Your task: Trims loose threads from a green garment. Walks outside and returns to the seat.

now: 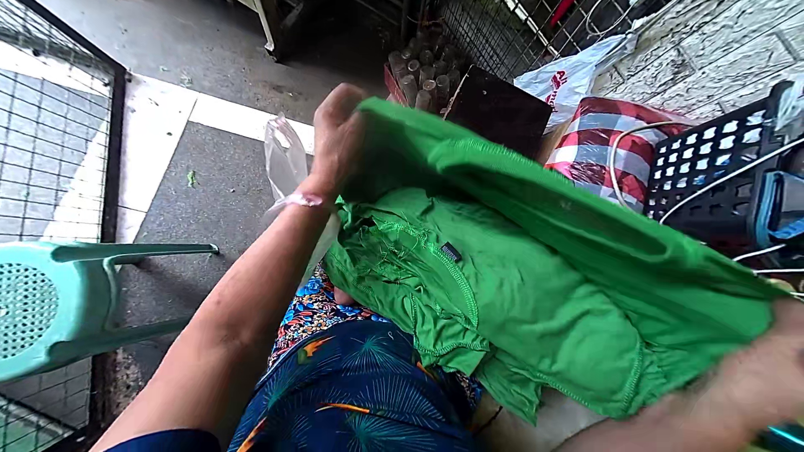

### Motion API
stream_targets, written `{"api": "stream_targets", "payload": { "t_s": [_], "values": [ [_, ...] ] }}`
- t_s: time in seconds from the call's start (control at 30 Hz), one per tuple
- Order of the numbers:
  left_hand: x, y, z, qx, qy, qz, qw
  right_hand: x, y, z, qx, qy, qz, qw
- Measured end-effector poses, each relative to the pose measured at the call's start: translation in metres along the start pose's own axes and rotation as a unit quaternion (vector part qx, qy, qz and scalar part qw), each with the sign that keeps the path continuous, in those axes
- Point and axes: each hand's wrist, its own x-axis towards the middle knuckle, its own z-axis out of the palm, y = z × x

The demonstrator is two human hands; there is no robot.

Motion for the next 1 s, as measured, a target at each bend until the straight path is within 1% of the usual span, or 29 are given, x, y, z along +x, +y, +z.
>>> {"api": "stream_targets", "payload": {
  "t_s": [0.03,0.07,0.1,0.13,0.17,0.2,0.23,0.27,0.37,0.43,0.5,0.57,0.63,0.7,0.73,0.77,0.8,0.83,0.87,0.9,0.93,0.97,1.0],
  "values": [
    [0.011,0.004,0.014,0.051,0.012,-0.025,0.998,0.007,0.020,0.008,-0.038,-0.085,0.004,0.996],
    [0.019,0.004,0.026,0.118,-0.002,-0.061,0.991,0.011,0.032,0.022,-0.080,-0.179,0.025,0.980],
    [0.024,-0.004,0.038,0.188,-0.044,-0.099,0.976,0.013,0.039,0.040,-0.120,-0.268,0.060,0.954],
    [0.025,-0.018,0.049,0.257,-0.113,-0.135,0.950,0.010,0.045,0.058,-0.150,-0.321,0.093,0.931],
    [0.024,-0.038,0.058,0.320,-0.192,-0.159,0.914,0.005,0.047,0.069,-0.164,-0.334,0.120,0.920],
    [0.021,-0.053,0.064,0.352,-0.259,-0.186,0.880,0.001,0.046,0.072,-0.160,-0.317,0.135,0.925],
    [0.021,-0.063,0.067,0.363,-0.304,-0.211,0.855,-0.003,0.045,0.070,-0.142,-0.290,0.139,0.936],
    [0.024,-0.068,0.065,0.354,-0.336,-0.226,0.843,-0.008,0.044,0.067,-0.119,-0.265,0.143,0.946],
    [0.035,-0.068,0.049,0.252,-0.388,-0.232,0.856,-0.020,0.049,0.065,-0.045,-0.209,0.125,0.969],
    [0.035,-0.070,0.034,0.209,-0.391,-0.217,0.870,-0.021,0.052,0.063,-0.032,-0.207,0.102,0.973],
    [0.031,-0.071,0.019,0.189,-0.370,-0.202,0.887,-0.019,0.051,0.061,-0.078,-0.220,0.072,0.970],
    [0.024,-0.068,0.001,0.164,-0.326,-0.175,0.914,-0.012,0.039,0.052,-0.144,-0.230,0.053,0.961],
    [0.005,-0.056,-0.018,0.127,-0.258,-0.125,0.950,-0.003,0.017,0.038,-0.175,-0.214,0.026,0.961],
    [-0.021,-0.034,-0.029,0.101,-0.207,-0.071,0.970,0.005,-0.011,0.028,-0.155,-0.189,-0.012,0.970],
    [-0.036,-0.021,-0.029,0.079,-0.197,-0.051,0.976,0.006,-0.028,0.028,-0.120,-0.186,-0.039,0.974],
    [-0.052,-0.009,-0.026,0.043,-0.199,-0.038,0.978,0.004,-0.049,0.030,-0.072,-0.202,-0.069,0.974],
    [-0.066,0.002,-0.020,0.002,-0.211,-0.034,0.977,-0.001,-0.071,0.035,-0.011,-0.242,-0.097,0.965],
    [-0.078,0.011,-0.013,-0.034,-0.228,-0.043,0.972,-0.009,-0.094,0.044,0.056,-0.300,-0.114,0.945],
    [-0.089,0.018,-0.006,-0.059,-0.242,-0.060,0.967,-0.019,-0.115,0.057,0.116,-0.368,-0.121,0.915],
    [-0.098,0.021,-0.002,-0.065,-0.249,-0.082,0.963,-0.030,-0.131,0.072,0.161,-0.439,-0.124,0.875],
    [-0.108,0.022,0.000,-0.060,-0.245,-0.102,0.962,-0.040,-0.142,0.089,0.184,-0.504,-0.121,0.835],
    [-0.116,0.023,0.001,-0.055,-0.228,-0.120,0.965,-0.049,-0.147,0.107,0.178,-0.556,-0.109,0.804],
    [-0.122,0.021,0.000,-0.046,-0.208,-0.133,0.968,-0.055,-0.147,0.124,0.154,-0.592,-0.086,0.787]
  ]
}}
